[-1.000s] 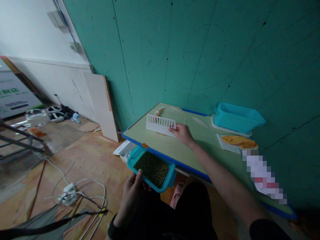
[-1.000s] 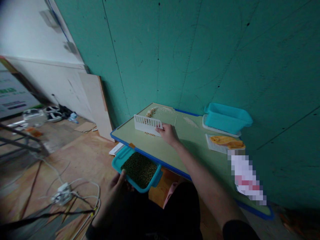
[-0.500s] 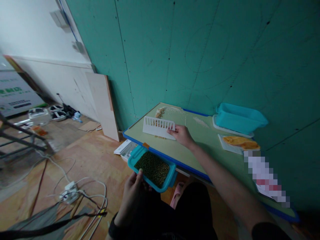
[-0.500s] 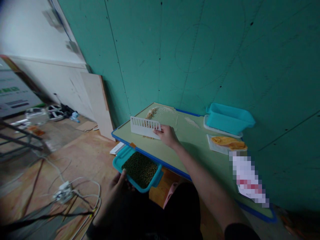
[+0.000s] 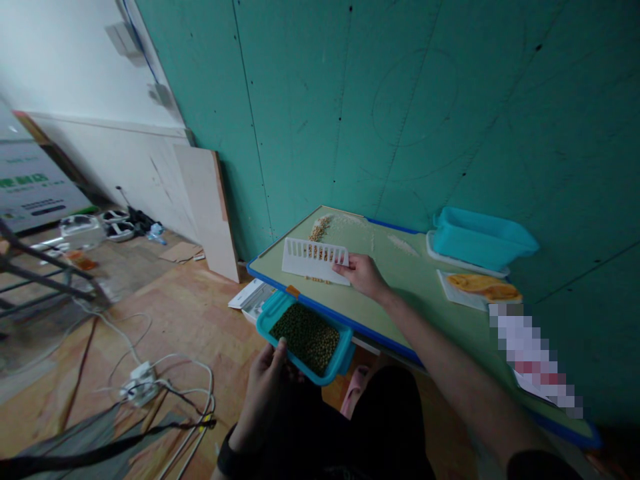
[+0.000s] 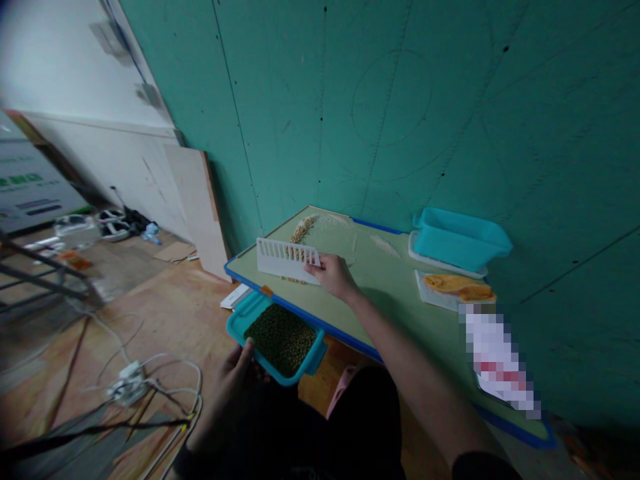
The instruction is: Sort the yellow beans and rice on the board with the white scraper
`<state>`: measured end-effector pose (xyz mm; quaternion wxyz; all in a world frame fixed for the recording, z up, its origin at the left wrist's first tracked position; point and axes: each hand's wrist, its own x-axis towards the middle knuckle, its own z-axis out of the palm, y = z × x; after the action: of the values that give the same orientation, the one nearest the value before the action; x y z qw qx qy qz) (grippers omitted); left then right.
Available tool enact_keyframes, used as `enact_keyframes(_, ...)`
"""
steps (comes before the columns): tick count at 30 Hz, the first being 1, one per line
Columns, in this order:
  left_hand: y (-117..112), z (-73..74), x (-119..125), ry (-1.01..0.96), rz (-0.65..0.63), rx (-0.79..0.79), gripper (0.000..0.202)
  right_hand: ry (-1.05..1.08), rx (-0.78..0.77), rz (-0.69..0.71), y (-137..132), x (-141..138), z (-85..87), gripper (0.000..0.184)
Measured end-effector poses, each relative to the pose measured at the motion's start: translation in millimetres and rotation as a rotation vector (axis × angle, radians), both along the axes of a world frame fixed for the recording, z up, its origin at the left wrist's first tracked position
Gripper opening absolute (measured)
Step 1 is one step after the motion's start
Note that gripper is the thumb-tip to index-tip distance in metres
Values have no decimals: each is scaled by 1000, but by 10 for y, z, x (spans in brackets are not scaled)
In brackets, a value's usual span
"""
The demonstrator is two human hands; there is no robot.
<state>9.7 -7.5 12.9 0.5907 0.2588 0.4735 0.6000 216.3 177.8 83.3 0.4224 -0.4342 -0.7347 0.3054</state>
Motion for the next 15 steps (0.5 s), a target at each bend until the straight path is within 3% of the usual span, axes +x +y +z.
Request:
enact_keyframes(9, 20, -132, -11, 19, 24, 3, 49, -20, 34, 7, -28, -9, -55, 18)
enact_keyframes(15, 13, -56, -13, 75, 0, 14, 50, -2, 33, -15, -131, -5, 10, 18)
